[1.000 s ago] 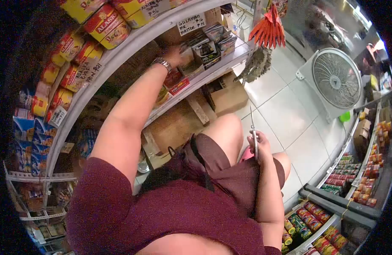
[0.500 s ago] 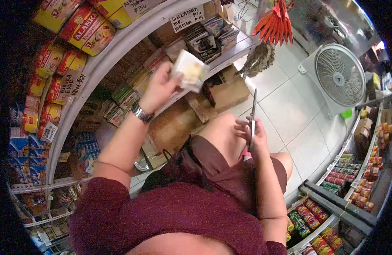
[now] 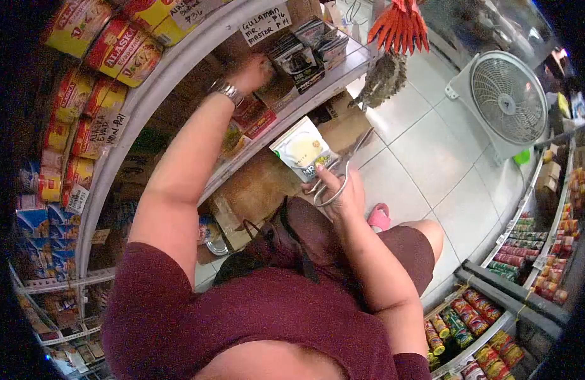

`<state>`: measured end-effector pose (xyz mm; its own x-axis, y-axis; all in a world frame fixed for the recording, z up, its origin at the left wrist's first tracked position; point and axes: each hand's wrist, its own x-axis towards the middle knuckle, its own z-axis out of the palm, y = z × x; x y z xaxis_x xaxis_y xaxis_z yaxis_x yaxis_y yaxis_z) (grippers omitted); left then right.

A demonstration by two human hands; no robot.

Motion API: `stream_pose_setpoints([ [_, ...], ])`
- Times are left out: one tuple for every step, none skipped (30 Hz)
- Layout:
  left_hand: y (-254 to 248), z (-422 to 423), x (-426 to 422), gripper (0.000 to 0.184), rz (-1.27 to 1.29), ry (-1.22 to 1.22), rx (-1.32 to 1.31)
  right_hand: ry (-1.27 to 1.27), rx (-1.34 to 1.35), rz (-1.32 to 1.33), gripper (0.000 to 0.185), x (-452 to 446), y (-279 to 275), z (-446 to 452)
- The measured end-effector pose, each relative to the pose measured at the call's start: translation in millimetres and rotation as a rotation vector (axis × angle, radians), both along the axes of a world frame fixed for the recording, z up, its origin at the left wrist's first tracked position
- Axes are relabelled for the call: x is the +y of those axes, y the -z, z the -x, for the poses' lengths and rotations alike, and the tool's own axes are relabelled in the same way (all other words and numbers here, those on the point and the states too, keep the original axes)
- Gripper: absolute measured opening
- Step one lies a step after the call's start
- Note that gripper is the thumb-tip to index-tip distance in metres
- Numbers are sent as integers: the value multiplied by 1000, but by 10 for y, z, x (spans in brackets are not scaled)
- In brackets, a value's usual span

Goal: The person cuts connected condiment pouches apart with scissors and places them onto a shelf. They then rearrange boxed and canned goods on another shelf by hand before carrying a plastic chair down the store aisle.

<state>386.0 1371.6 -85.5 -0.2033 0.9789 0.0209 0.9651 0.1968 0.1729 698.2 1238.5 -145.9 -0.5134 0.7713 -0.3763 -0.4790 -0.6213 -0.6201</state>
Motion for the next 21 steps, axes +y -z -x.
stream_pose_setpoints([
  [5, 27, 74, 30, 146, -7, 179, 3, 1, 1, 34, 6, -6, 0],
  [43, 37, 104, 30, 145, -6, 179, -9, -46, -48, 34, 23, -11, 1],
  [11, -12, 102, 32, 95, -20, 265, -21, -92, -98, 34, 47, -17, 7],
  [-23, -49, 105, 34, 46, -33, 350, -19, -92, -99, 34, 61, 10, 4],
  [62, 8, 154, 34, 46, -32, 351, -19, -154, -132, 33, 68, 73, -9],
  [135, 43, 174, 34, -101, -62, 333, -19, -217, -165, 33, 75, 133, -22],
  [215, 79, 182, 34, -245, -93, 314, -23, -252, -193, 33, 80, 190, -38],
  [285, 128, 190, 34, -238, -95, 314, -25, -266, -210, 32, 78, 243, -48],
  [68, -12, 92, 31, -154, -78, 277, -31, -273, -228, 32, 76, 280, -56],
  [-52, -86, 46, 28, -72, -62, 240, -35, -275, -243, 32, 81, 310, -63],
  [-9, -40, 67, 28, -72, -62, 241, -39, -279, -256, 32, 89, 342, -68],
  [36, 8, 88, 31, -109, -73, 253, -44, -282, -268, 32, 95, 367, -70],
  [85, 53, 104, 35, -144, -84, 264, -48, -283, -280, 32, 101, 393, -69],
  [146, 94, 101, 35, -142, -86, 265, -52, -282, -286, 31, 102, 415, -66],
  [150, 88, 61, 33, -171, -70, 272, -53, -282, -292, 31, 115, 436, -59],
  [148, 84, 32, 32, -201, -53, 279, -51, -285, -293, 31, 122, 451, -52],
  [133, 78, 31, 32, -199, -54, 279, -48, -286, -286, 31, 125, 464, -41],
  [99, 61, 40, 31, -98, -98, 288, -42, -294, -281, 31, 121, 472, -42],
  [62, 45, 41, 30, 2, -141, 296, -36, -301, -276, 31, 118, 479, -43],
  [34, 40, 30, 30, 0, -141, 295, -46, -409, -277, 33, 126, 498, -56],
  [32, 45, 31, 28, -18, -104, 269, -47, -468, -275, 35, 121, 443, -57],
])
